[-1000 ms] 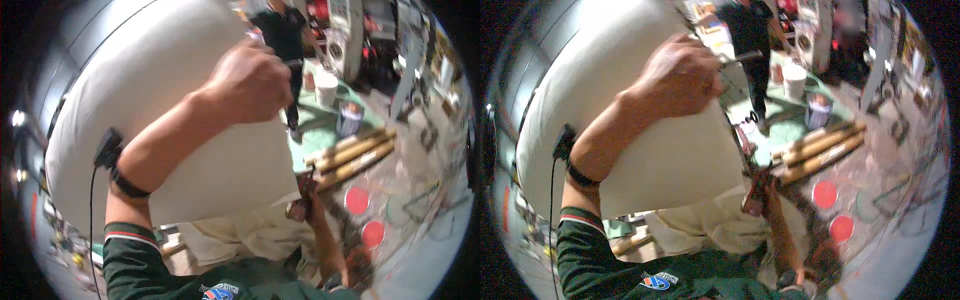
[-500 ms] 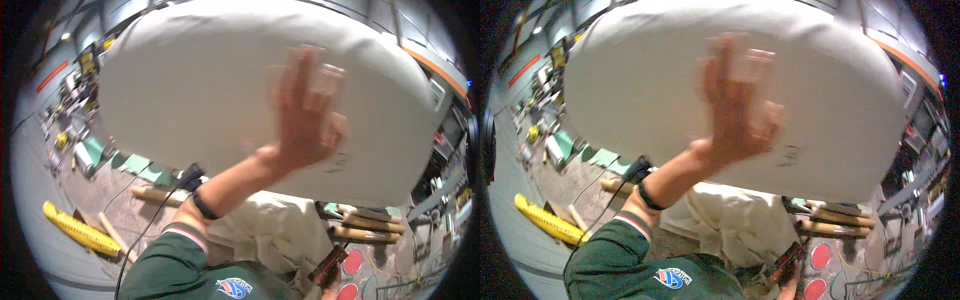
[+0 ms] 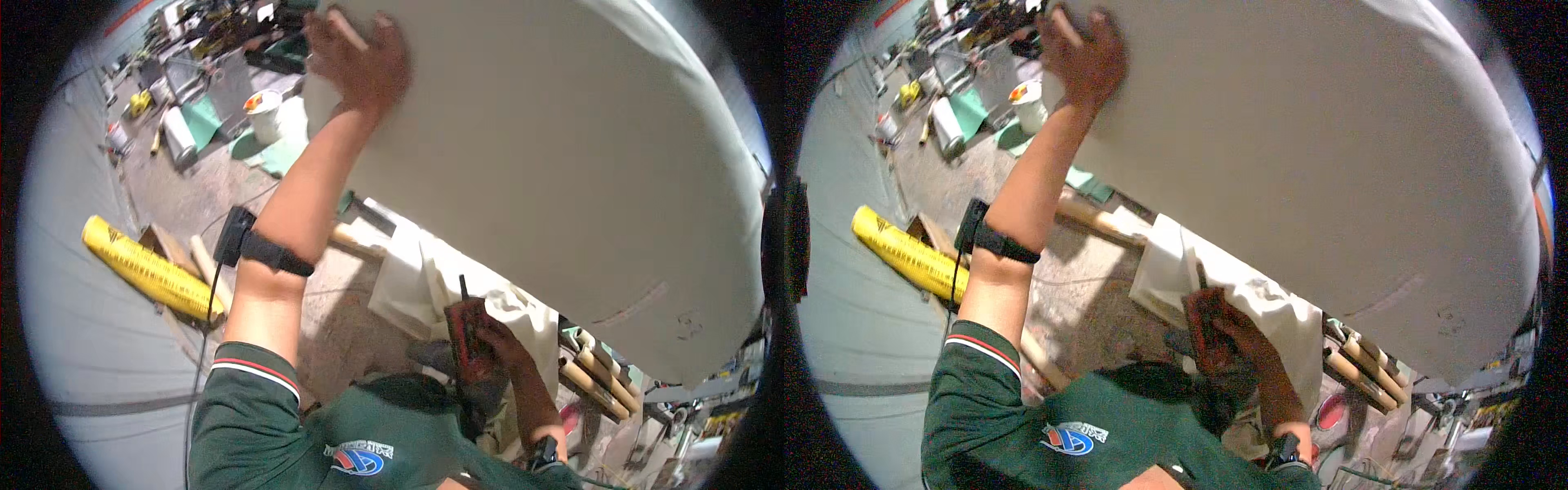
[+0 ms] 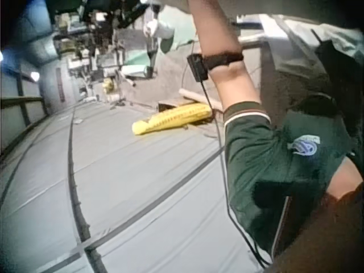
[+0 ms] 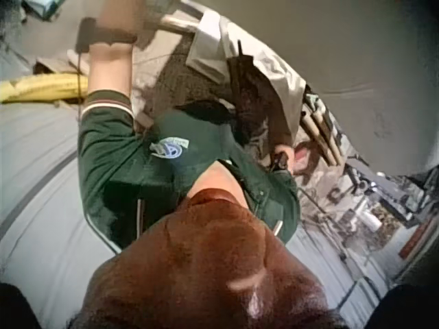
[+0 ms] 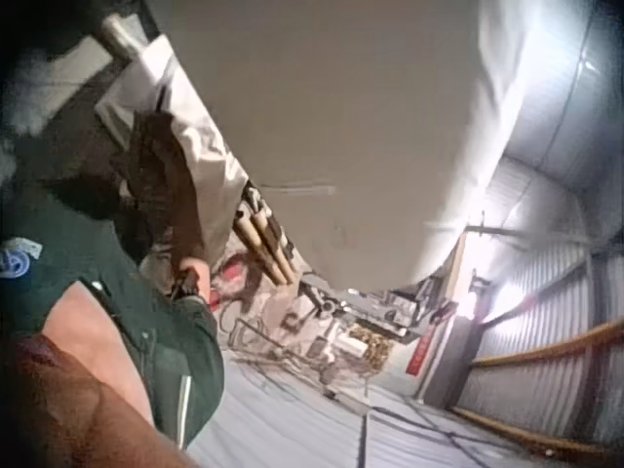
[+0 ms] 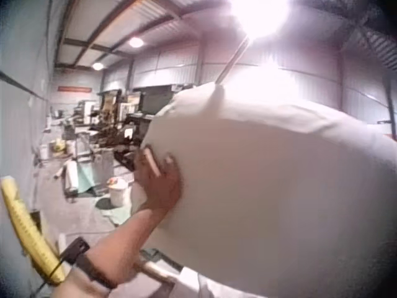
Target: The worker uses a hoist and remote to lift a large white roll of material and mount it onto a machine.
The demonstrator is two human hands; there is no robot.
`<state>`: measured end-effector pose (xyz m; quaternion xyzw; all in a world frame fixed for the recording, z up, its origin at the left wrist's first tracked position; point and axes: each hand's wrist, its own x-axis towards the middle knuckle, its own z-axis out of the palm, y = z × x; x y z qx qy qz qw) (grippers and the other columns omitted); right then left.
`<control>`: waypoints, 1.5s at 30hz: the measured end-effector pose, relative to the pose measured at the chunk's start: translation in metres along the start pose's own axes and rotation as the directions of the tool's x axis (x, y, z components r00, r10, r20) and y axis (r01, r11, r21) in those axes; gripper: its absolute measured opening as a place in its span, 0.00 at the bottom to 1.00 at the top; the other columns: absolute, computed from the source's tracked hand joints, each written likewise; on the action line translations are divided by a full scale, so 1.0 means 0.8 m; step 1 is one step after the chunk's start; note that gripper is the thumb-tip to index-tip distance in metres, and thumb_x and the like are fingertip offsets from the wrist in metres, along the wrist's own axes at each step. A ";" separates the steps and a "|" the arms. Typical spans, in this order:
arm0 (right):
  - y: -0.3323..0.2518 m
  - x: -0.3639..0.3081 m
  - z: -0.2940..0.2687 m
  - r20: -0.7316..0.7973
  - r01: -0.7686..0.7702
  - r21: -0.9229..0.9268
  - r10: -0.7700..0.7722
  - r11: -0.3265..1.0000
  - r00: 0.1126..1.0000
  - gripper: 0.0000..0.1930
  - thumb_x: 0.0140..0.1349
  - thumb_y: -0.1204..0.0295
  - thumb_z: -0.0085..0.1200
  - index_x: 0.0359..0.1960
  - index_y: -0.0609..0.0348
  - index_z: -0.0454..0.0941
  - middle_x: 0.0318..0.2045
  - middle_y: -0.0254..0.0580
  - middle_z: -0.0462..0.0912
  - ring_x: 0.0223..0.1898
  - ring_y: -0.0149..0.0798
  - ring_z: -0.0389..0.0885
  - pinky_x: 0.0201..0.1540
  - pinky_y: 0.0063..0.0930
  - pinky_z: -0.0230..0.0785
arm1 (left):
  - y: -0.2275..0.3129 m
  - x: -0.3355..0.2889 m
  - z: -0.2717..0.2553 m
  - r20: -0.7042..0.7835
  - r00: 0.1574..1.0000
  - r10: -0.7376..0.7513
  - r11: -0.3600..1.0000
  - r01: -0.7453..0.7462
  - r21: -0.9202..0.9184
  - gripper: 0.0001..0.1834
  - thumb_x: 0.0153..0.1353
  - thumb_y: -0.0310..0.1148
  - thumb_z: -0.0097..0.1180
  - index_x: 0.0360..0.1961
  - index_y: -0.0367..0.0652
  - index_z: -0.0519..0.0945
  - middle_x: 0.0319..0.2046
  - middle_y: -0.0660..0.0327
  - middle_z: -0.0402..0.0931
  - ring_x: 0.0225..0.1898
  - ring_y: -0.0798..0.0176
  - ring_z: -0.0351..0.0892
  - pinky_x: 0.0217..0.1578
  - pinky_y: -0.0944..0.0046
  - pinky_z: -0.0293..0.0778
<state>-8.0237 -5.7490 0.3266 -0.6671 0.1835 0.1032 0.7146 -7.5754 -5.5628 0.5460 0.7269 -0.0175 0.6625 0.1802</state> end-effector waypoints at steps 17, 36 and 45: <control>-0.062 0.307 0.214 0.369 -0.209 0.237 0.111 0.949 0.923 0.27 0.68 0.67 0.52 0.67 0.62 0.62 0.55 0.44 0.76 0.52 0.37 0.79 0.56 0.36 0.76 | -0.112 0.071 0.040 0.790 0.586 0.180 0.520 0.625 -0.582 0.44 0.60 0.71 0.48 0.51 0.35 0.82 0.44 0.39 0.82 0.51 0.40 0.81 0.54 0.52 0.72; -0.124 0.487 0.322 -0.186 -0.072 -0.024 0.067 0.997 0.980 0.30 0.72 0.50 0.45 0.62 0.66 0.68 0.56 0.49 0.77 0.57 0.43 0.74 0.62 0.36 0.63 | -0.103 0.021 0.150 0.687 0.719 0.107 0.121 0.676 -0.727 0.37 0.46 0.59 0.73 0.30 0.31 0.72 0.22 0.51 0.75 0.19 0.59 0.75 0.20 0.61 0.77; -0.129 0.511 0.358 -0.189 -0.157 0.234 0.203 0.960 0.961 0.28 0.74 0.52 0.41 0.62 0.63 0.67 0.56 0.46 0.76 0.57 0.43 0.72 0.61 0.37 0.63 | -0.115 0.009 0.177 0.747 0.649 0.145 0.064 0.747 -0.661 0.35 0.48 0.60 0.72 0.32 0.37 0.71 0.24 0.52 0.76 0.25 0.54 0.80 0.25 0.55 0.77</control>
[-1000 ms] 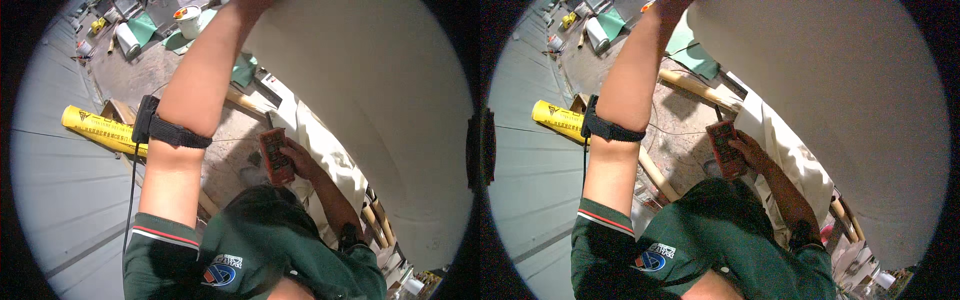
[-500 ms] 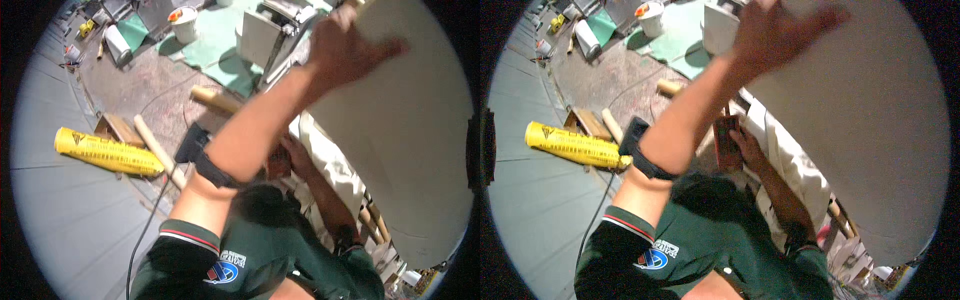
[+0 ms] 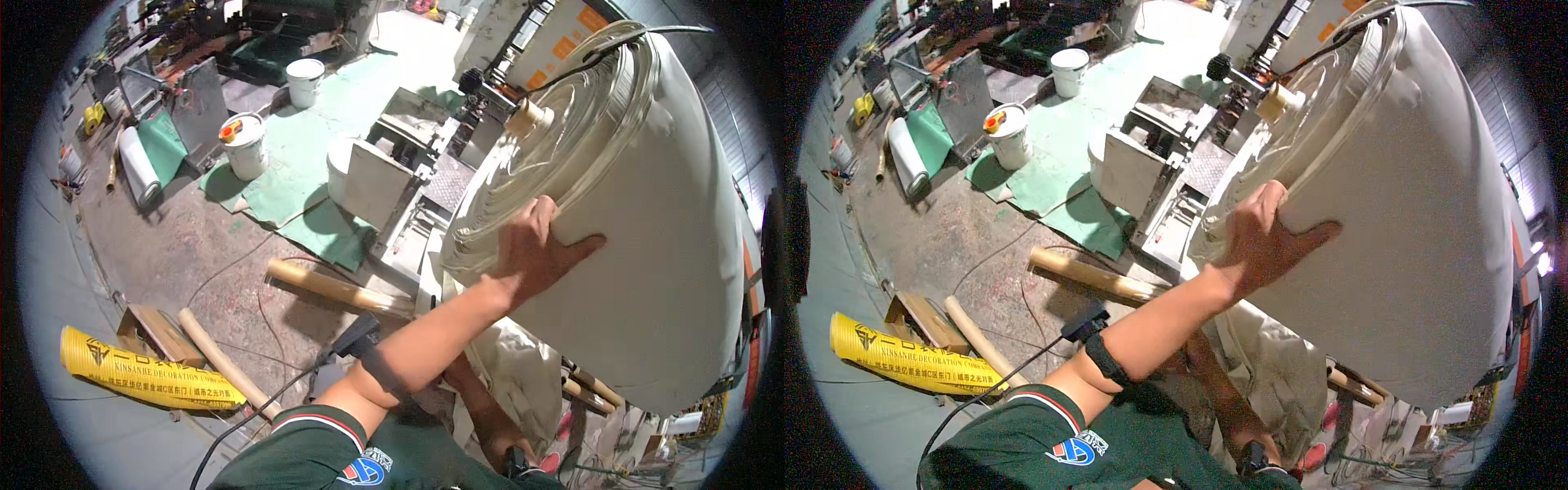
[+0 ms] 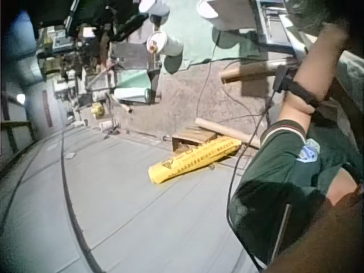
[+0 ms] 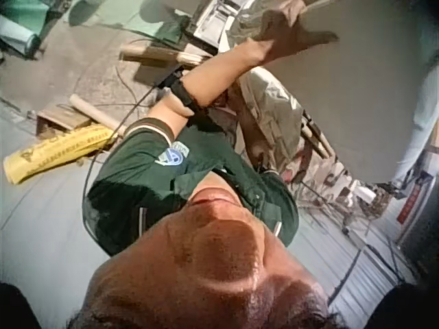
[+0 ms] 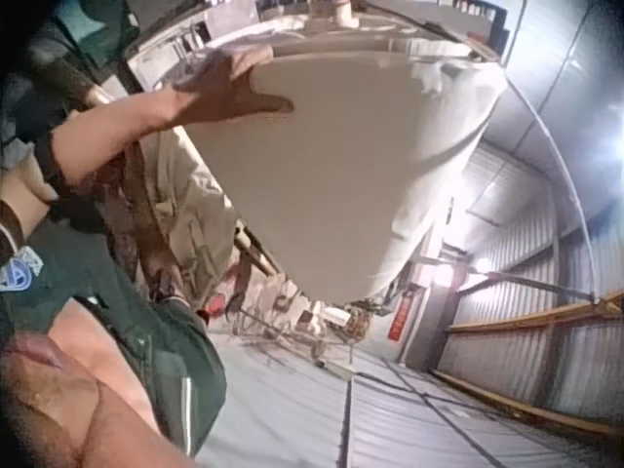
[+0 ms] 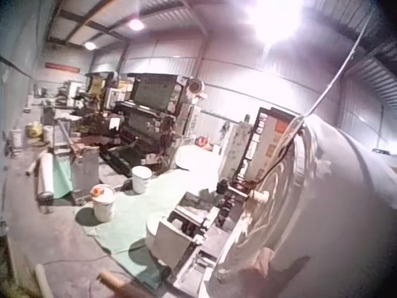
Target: The worker uses a hoist and remote to lift a large white roll of material and mount it onto a machine.
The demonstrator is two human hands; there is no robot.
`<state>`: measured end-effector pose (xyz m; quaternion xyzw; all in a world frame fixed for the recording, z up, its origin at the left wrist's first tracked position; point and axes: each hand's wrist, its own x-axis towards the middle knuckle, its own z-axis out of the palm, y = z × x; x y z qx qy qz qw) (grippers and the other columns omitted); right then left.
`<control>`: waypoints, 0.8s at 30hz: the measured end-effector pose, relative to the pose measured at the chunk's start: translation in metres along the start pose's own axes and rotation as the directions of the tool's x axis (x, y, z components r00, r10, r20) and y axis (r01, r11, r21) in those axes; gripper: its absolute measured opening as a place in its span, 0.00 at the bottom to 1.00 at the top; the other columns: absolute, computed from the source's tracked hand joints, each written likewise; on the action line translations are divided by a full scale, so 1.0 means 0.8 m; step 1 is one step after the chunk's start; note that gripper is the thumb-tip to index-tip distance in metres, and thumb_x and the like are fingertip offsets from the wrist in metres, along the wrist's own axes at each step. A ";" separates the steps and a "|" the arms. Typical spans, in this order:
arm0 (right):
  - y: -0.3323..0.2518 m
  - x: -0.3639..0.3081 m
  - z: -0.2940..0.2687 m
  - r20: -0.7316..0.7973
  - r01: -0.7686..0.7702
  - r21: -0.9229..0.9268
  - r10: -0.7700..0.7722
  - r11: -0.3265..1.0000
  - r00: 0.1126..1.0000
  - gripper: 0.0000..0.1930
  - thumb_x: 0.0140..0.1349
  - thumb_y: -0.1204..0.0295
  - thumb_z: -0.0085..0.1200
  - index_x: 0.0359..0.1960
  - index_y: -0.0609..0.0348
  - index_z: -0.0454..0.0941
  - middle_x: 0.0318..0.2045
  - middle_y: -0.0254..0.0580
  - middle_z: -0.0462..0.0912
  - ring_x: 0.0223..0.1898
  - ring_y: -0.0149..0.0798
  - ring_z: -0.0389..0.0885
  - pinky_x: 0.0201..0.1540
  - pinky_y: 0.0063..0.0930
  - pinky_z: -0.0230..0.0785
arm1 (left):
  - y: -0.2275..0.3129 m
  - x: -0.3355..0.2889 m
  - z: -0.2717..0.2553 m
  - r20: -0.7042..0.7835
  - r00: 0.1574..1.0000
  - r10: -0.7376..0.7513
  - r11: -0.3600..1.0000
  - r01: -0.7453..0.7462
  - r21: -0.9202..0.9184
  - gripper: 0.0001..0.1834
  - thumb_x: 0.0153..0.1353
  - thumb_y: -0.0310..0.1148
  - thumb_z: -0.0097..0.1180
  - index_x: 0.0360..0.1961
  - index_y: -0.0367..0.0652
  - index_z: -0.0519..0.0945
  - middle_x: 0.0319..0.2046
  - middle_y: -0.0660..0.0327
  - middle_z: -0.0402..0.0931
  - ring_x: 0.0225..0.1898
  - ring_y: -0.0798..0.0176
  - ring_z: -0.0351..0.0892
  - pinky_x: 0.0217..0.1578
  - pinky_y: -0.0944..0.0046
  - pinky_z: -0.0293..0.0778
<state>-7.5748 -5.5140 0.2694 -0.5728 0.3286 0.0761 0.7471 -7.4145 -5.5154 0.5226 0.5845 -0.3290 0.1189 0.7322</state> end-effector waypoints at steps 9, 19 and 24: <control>-0.009 0.016 0.000 0.010 -0.095 0.139 0.094 0.986 0.996 0.27 0.74 0.53 0.41 0.62 0.63 0.67 0.56 0.46 0.76 0.57 0.42 0.72 0.61 0.37 0.63 | -0.051 0.002 0.002 -0.024 0.997 0.076 0.997 -0.076 0.017 0.37 0.44 0.61 0.74 0.31 0.38 0.71 0.23 0.54 0.75 0.25 0.53 0.79 0.25 0.55 0.77; 0.027 0.007 -0.054 0.010 -0.038 0.239 0.037 0.970 0.999 0.29 0.72 0.52 0.47 0.67 0.56 0.60 0.57 0.37 0.73 0.53 0.34 0.75 0.53 0.35 0.74 | -0.075 -0.032 0.001 0.009 0.999 0.045 0.997 -0.046 0.065 0.33 0.44 0.57 0.76 0.30 0.40 0.72 0.24 0.55 0.75 0.25 0.52 0.79 0.26 0.56 0.76; 0.035 0.015 -0.068 0.011 0.012 0.073 -0.013 0.997 1.000 0.30 0.72 0.52 0.48 0.68 0.57 0.59 0.57 0.39 0.73 0.54 0.37 0.75 0.55 0.35 0.72 | -0.102 -0.053 0.000 0.030 0.999 0.034 0.998 -0.035 0.044 0.34 0.41 0.57 0.77 0.29 0.39 0.72 0.25 0.54 0.74 0.26 0.51 0.79 0.26 0.56 0.76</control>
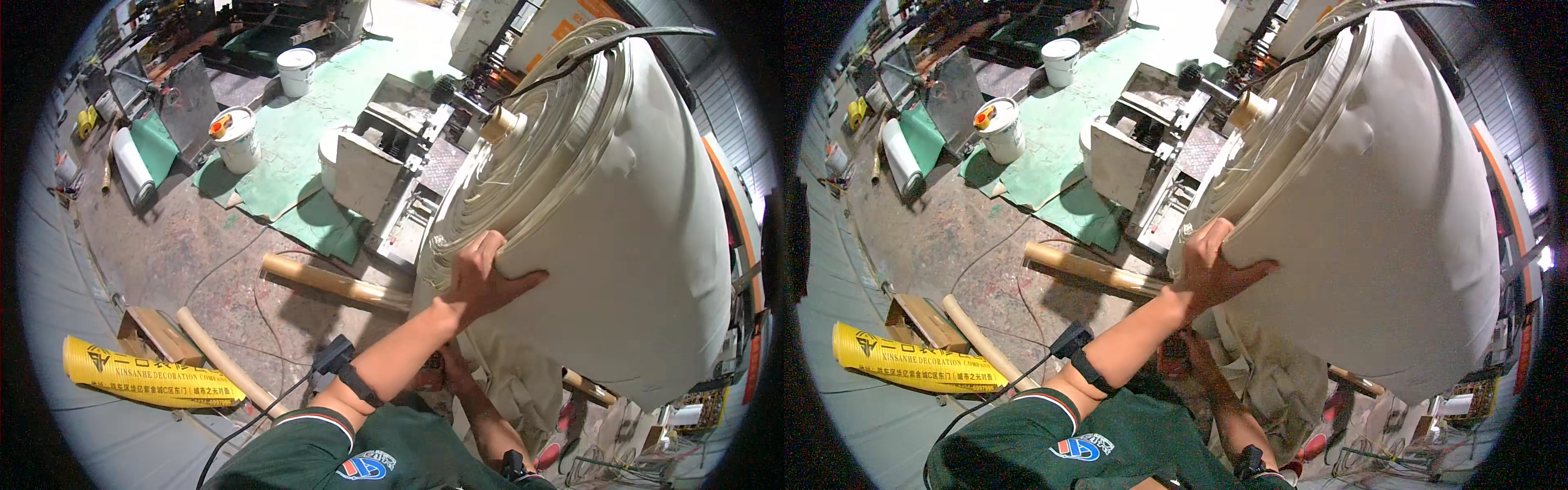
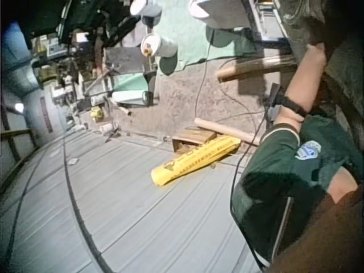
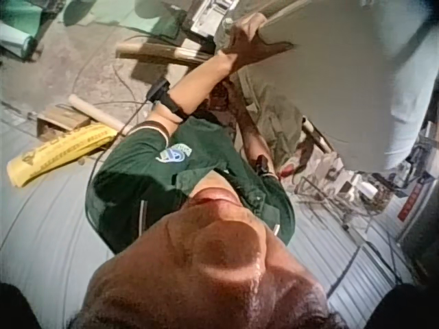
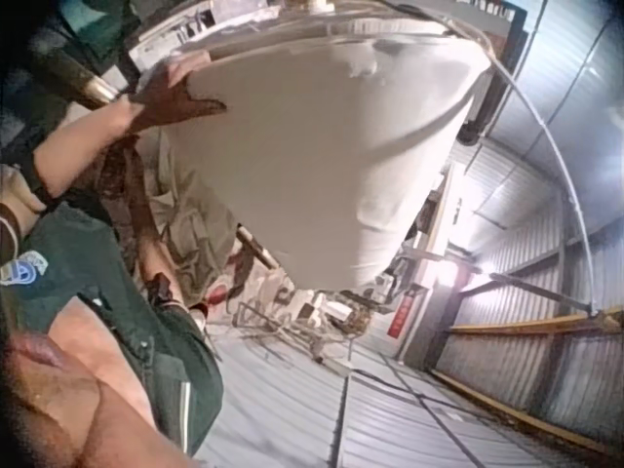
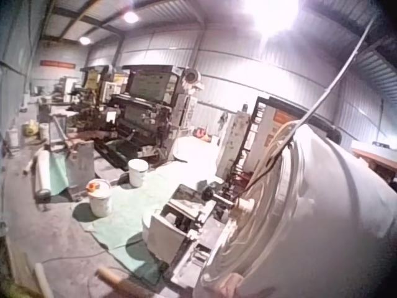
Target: The worker uses a hoist and remote to lift a large white roll of material and mount it onto a machine.
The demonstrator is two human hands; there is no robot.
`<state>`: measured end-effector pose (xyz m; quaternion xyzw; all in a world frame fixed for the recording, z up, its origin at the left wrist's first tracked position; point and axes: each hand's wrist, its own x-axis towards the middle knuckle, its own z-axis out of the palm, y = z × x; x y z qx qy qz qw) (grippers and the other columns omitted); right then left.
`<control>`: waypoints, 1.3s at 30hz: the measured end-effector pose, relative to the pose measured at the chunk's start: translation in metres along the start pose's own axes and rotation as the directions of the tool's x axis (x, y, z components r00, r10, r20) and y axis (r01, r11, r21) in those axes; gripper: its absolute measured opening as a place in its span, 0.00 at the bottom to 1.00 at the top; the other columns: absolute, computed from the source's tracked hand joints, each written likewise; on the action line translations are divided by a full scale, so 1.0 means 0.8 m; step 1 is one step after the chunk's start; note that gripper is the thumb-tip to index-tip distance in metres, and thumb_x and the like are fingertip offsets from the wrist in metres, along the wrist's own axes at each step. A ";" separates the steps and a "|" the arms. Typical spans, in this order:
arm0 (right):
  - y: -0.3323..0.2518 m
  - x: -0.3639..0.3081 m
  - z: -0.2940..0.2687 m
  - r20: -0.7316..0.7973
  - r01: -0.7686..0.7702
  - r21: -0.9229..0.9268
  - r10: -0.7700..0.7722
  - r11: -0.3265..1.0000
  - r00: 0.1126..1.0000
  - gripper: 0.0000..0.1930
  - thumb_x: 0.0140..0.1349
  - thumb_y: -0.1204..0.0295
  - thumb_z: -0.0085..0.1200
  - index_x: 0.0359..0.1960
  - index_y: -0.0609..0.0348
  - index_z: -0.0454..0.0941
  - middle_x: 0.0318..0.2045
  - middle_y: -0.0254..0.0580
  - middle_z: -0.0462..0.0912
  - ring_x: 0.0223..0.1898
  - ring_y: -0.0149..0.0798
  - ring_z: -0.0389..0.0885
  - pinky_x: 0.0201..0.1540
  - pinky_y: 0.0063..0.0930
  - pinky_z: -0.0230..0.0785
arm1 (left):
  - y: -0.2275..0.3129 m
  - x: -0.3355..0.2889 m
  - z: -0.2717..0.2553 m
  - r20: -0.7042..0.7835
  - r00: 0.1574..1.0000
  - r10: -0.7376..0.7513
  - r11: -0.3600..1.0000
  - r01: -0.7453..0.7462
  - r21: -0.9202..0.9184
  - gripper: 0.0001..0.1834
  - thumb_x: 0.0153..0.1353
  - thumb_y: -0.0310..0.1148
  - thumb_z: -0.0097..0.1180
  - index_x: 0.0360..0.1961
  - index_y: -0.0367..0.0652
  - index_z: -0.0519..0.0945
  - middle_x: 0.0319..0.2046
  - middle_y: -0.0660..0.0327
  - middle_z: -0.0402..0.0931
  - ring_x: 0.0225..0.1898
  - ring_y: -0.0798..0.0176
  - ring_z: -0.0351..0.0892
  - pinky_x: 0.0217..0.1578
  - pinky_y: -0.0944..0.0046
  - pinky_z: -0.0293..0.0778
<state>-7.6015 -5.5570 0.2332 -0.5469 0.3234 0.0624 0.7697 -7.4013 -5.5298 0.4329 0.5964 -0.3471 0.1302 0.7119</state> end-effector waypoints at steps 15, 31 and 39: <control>0.014 -0.001 -0.020 0.073 -0.293 0.106 0.287 0.950 0.955 0.20 0.74 0.60 0.46 0.59 0.61 0.70 0.48 0.39 0.80 0.46 0.34 0.79 0.50 0.35 0.73 | -0.045 -0.038 -0.030 0.045 0.998 -0.038 0.997 0.035 0.076 0.35 0.37 0.53 0.80 0.31 0.39 0.73 0.26 0.55 0.75 0.26 0.49 0.78 0.27 0.55 0.76; 0.010 0.039 -0.074 0.136 -0.517 -0.306 0.575 0.799 0.807 0.23 0.70 0.56 0.51 0.57 0.62 0.71 0.45 0.41 0.80 0.42 0.33 0.80 0.48 0.31 0.75 | -0.042 -0.085 -0.084 0.113 0.991 -0.078 0.996 0.073 0.044 0.32 0.40 0.53 0.79 0.29 0.40 0.73 0.25 0.55 0.73 0.25 0.52 0.77 0.28 0.58 0.75; -0.001 0.049 -0.049 0.037 -0.605 -0.347 0.655 0.717 0.755 0.23 0.70 0.57 0.51 0.57 0.62 0.71 0.45 0.41 0.80 0.42 0.33 0.81 0.48 0.32 0.75 | -0.082 -0.105 -0.108 0.080 0.997 -0.020 0.999 0.016 0.042 0.31 0.41 0.51 0.79 0.29 0.40 0.73 0.25 0.56 0.73 0.26 0.54 0.77 0.28 0.58 0.74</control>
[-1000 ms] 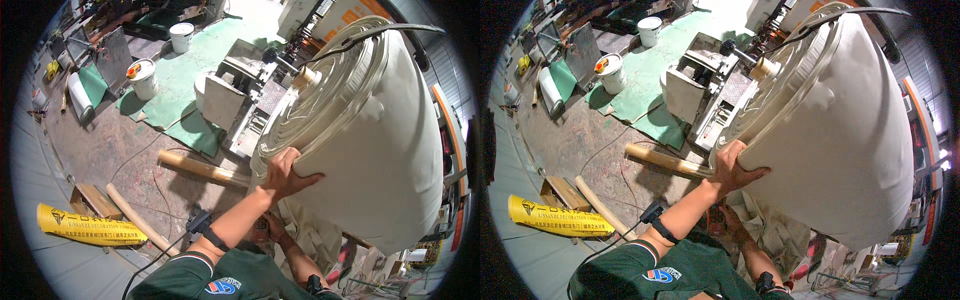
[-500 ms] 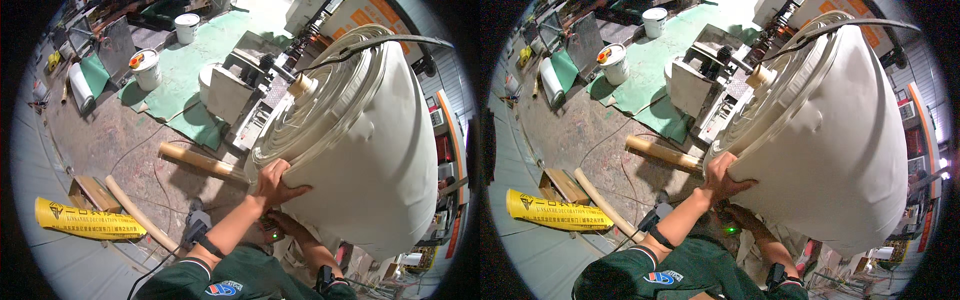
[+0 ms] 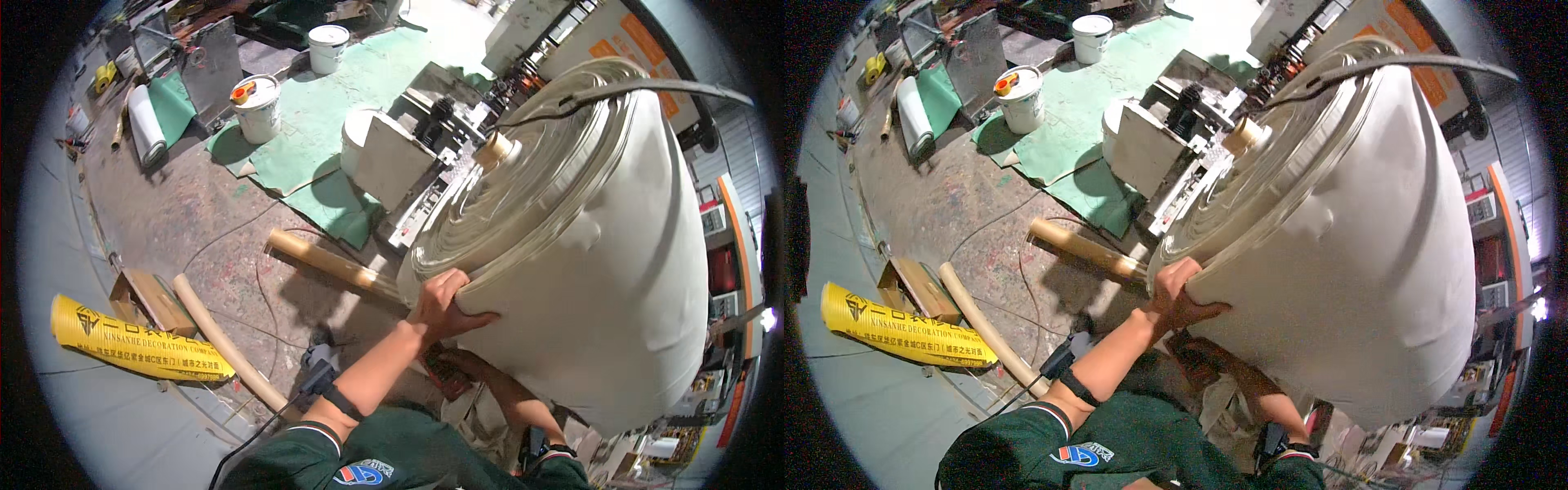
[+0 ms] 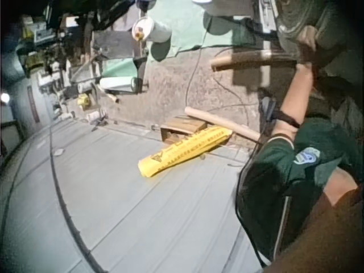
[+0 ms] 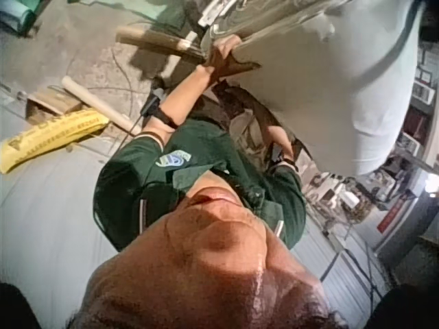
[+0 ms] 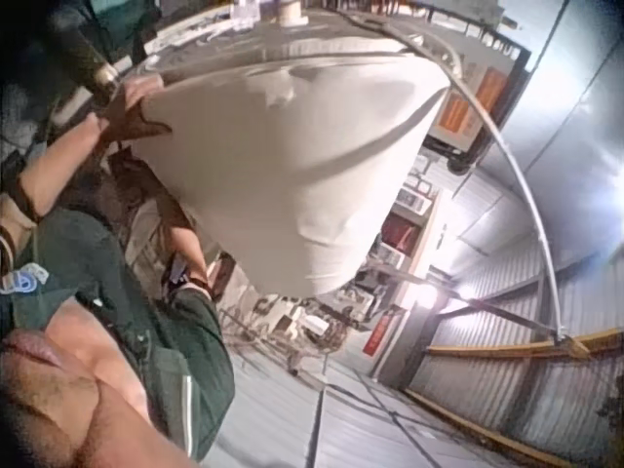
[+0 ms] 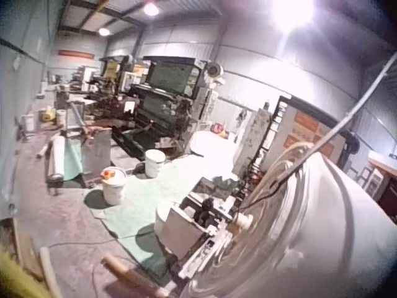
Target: The worker uses a hoist and remote to lift a large white roll of material and mount it onto a machine.
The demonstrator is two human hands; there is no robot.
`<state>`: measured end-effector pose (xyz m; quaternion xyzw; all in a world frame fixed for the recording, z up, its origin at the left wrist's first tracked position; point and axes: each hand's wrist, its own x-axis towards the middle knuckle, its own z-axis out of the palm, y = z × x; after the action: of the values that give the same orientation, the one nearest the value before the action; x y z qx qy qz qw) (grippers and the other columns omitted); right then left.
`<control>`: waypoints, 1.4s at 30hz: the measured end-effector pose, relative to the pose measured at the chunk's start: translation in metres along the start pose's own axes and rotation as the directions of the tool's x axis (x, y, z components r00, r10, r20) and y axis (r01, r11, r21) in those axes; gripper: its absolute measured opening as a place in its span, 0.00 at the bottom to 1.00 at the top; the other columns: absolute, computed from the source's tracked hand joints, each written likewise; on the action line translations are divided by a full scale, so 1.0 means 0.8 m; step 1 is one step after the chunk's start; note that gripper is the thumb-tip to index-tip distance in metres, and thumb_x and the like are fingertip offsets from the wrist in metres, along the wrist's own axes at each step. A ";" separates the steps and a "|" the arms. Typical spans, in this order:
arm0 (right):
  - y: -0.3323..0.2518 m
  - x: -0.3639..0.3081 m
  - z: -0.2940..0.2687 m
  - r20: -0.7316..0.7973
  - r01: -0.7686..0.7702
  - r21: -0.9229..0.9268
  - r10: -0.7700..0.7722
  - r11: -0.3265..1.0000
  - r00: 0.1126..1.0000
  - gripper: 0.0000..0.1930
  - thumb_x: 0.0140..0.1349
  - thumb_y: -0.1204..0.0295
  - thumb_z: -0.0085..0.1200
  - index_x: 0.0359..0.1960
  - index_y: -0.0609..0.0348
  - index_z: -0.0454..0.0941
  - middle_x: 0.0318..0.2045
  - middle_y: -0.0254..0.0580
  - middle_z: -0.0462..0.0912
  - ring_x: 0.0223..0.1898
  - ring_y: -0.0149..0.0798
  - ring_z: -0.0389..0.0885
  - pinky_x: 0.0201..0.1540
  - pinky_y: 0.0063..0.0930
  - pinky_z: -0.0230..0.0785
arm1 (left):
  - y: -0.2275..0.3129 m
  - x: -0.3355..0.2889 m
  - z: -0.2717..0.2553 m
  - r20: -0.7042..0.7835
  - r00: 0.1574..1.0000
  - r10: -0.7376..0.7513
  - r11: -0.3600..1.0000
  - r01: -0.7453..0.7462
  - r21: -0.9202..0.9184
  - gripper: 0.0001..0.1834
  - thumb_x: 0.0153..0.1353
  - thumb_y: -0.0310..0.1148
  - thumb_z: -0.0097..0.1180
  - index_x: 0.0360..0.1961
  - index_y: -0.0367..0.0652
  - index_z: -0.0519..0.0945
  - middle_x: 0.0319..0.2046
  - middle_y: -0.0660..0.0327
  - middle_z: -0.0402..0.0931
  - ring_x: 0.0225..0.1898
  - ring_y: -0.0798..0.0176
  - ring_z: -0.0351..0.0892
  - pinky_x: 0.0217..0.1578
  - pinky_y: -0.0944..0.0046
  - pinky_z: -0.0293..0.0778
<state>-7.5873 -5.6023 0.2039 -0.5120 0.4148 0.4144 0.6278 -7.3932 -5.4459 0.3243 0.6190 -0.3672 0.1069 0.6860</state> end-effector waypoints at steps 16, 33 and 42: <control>0.031 0.080 -0.053 0.080 0.149 0.018 -0.150 0.989 0.985 0.19 0.70 0.60 0.51 0.54 0.62 0.73 0.44 0.41 0.82 0.40 0.35 0.82 0.42 0.32 0.79 | -0.045 -0.016 0.021 0.117 0.990 -0.074 0.997 0.072 0.023 0.30 0.40 0.49 0.78 0.29 0.39 0.74 0.26 0.55 0.74 0.28 0.51 0.78 0.30 0.57 0.75; 0.037 0.094 -0.053 0.086 0.137 0.052 -0.141 0.989 0.986 0.18 0.70 0.61 0.51 0.54 0.62 0.74 0.44 0.42 0.82 0.40 0.35 0.83 0.42 0.32 0.80 | -0.046 -0.015 0.019 0.120 0.991 -0.057 0.998 0.056 0.014 0.30 0.39 0.50 0.79 0.28 0.39 0.74 0.24 0.56 0.73 0.26 0.52 0.77 0.28 0.57 0.75; 0.032 0.102 -0.049 0.080 0.133 0.046 -0.136 0.990 0.987 0.18 0.70 0.62 0.51 0.53 0.62 0.74 0.43 0.42 0.82 0.40 0.36 0.83 0.42 0.32 0.80 | -0.058 -0.015 0.019 0.086 0.993 -0.078 0.997 0.076 0.026 0.30 0.40 0.51 0.78 0.26 0.40 0.73 0.23 0.56 0.72 0.25 0.53 0.76 0.27 0.56 0.74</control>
<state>-7.5899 -5.6299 0.1137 -0.5083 0.3612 0.3834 0.6813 -7.3796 -5.4663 0.2802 0.6447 -0.3712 0.0574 0.6658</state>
